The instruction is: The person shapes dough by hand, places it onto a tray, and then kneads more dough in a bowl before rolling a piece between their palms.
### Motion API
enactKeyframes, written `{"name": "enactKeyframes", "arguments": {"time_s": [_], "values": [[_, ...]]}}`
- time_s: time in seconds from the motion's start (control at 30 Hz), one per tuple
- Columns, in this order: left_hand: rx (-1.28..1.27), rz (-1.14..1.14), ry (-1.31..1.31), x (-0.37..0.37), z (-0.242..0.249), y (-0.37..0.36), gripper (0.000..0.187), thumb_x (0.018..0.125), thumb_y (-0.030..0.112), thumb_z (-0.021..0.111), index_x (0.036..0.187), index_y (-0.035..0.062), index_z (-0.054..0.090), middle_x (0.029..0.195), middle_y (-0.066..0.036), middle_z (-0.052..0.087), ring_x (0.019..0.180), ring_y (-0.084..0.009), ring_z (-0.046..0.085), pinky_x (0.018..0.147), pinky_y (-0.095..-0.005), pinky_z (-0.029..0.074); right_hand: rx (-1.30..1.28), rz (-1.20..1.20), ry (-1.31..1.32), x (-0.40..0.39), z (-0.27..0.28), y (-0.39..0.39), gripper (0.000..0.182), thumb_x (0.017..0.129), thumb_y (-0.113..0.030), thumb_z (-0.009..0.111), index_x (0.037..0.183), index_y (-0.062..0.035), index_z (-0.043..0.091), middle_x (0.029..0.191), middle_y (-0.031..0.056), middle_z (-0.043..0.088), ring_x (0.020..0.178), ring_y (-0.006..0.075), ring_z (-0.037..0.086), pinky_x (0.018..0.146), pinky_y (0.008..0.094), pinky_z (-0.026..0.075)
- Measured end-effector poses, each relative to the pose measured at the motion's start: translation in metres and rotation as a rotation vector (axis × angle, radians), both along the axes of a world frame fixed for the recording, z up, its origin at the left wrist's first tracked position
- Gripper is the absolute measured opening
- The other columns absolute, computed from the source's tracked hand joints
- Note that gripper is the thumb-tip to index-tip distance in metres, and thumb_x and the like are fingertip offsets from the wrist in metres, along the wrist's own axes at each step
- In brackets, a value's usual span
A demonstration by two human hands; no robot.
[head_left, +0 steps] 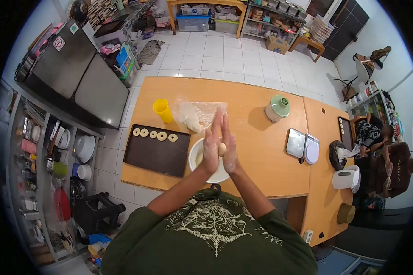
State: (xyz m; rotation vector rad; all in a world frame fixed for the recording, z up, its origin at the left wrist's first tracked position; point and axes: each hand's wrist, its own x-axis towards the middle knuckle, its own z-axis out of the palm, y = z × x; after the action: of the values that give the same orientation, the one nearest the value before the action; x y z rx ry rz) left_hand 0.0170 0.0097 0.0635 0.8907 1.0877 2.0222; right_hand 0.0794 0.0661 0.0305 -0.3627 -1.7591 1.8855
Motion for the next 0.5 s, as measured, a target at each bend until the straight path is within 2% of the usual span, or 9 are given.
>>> {"name": "enactKeyframes", "arguments": {"time_s": [0.07, 0.1, 0.2, 0.27, 0.3, 0.33, 0.4, 0.47, 0.5], "values": [[-0.026, -0.066, -0.033, 0.019, 0.005, -0.013, 0.087, 0.098, 0.066, 0.015, 0.156, 0.0025, 0.008, 0.165, -0.012, 0.005, 0.152, -0.0231, 0.0, 0.121, -0.039, -0.001, -0.092, -0.085, 0.052, -0.002, 0.0, 0.017, 0.087, 0.096, -0.071, 0.009, 0.158, -0.0115, -0.004, 0.164, 0.0154, 0.0, 0.152, 0.029, -0.002, 0.12, 0.0449, 0.005], [-0.034, -0.093, 0.009, 0.023, -0.002, -0.015, 0.086, 0.098, 0.066, 0.015, 0.156, 0.0027, 0.008, 0.165, -0.011, 0.005, 0.152, -0.0224, 0.0, 0.121, -0.0385, -0.001, -0.192, -0.05, 0.044, 0.0, 0.011, 0.02, 0.089, 0.094, -0.073, 0.01, 0.158, -0.0127, -0.005, 0.164, 0.0151, -0.002, 0.152, 0.0287, -0.003, 0.12, 0.0446, 0.001], [-0.1, -0.079, 0.06, 0.015, -0.046, -0.006, 0.086, 0.098, 0.066, 0.014, 0.157, 0.0038, 0.008, 0.165, -0.008, 0.005, 0.152, -0.0209, -0.001, 0.121, -0.0378, -0.002, -0.088, 0.022, 0.091, 0.002, 0.022, 0.014, 0.09, 0.093, -0.075, 0.01, 0.158, -0.014, -0.005, 0.164, 0.0152, -0.004, 0.152, 0.0293, -0.003, 0.12, 0.0445, 0.0], [-0.161, 0.042, -0.125, -0.007, -0.058, 0.009, 0.077, 0.102, 0.06, 0.016, 0.157, 0.0066, 0.008, 0.165, -0.009, 0.005, 0.151, -0.0234, 0.002, 0.121, -0.0416, 0.004, -0.079, 0.073, 0.082, 0.005, 0.02, -0.002, 0.089, 0.093, -0.074, 0.01, 0.158, -0.0138, -0.004, 0.164, 0.0153, -0.003, 0.152, 0.0296, -0.002, 0.121, 0.0447, 0.001], [-0.137, 0.037, -0.261, -0.016, -0.036, 0.01, 0.082, 0.1, 0.063, 0.013, 0.157, 0.0051, 0.011, 0.165, -0.009, 0.006, 0.152, -0.0221, 0.002, 0.121, -0.0384, -0.002, -0.063, 0.118, 0.076, 0.004, 0.019, -0.008, 0.089, 0.094, -0.074, 0.01, 0.158, -0.0136, -0.004, 0.164, 0.0155, -0.003, 0.151, 0.03, -0.002, 0.121, 0.0448, 0.001], [-0.134, 0.037, -0.261, -0.021, -0.029, 0.01, 0.082, 0.1, 0.063, 0.013, 0.157, 0.0051, 0.011, 0.165, -0.009, 0.006, 0.152, -0.0221, 0.002, 0.121, -0.0384, -0.002, -0.06, 0.118, 0.077, 0.001, 0.017, -0.009, 0.089, 0.094, -0.074, 0.01, 0.158, -0.0136, -0.004, 0.164, 0.0155, -0.003, 0.151, 0.03, -0.002, 0.121, 0.0448, 0.001], [-0.009, 0.071, -0.105, -0.024, -0.021, 0.009, 0.082, 0.1, 0.063, 0.012, 0.157, 0.0039, 0.011, 0.165, -0.012, 0.005, 0.151, -0.0245, 0.003, 0.121, -0.0388, -0.002, -0.063, 0.014, -0.039, -0.006, -0.001, -0.007, 0.088, 0.094, -0.073, 0.009, 0.158, -0.0132, -0.004, 0.164, 0.0156, -0.002, 0.151, 0.0308, -0.002, 0.121, 0.0446, 0.002], [0.0, 0.022, -0.064, -0.003, -0.013, -0.002, 0.084, 0.099, 0.064, 0.01, 0.156, 0.0022, 0.007, 0.164, -0.014, 0.002, 0.152, -0.0262, -0.001, 0.12, -0.04, -0.004, -0.128, 0.01, 0.002, -0.01, -0.011, 0.01, 0.087, 0.094, -0.073, 0.009, 0.158, -0.0144, -0.003, 0.164, 0.0151, -0.003, 0.151, 0.0313, -0.001, 0.121, 0.0445, 0.002], [0.019, -0.035, 0.004, 0.007, -0.011, -0.007, 0.084, 0.1, 0.063, 0.01, 0.156, 0.0012, 0.005, 0.165, -0.014, 0.001, 0.152, -0.0261, -0.002, 0.12, -0.0406, -0.004, -0.163, -0.026, 0.024, -0.01, 0.005, 0.011, 0.087, 0.094, -0.073, 0.009, 0.158, -0.0151, -0.003, 0.164, 0.0151, -0.004, 0.151, 0.0317, -0.001, 0.121, 0.0449, 0.002]]}}
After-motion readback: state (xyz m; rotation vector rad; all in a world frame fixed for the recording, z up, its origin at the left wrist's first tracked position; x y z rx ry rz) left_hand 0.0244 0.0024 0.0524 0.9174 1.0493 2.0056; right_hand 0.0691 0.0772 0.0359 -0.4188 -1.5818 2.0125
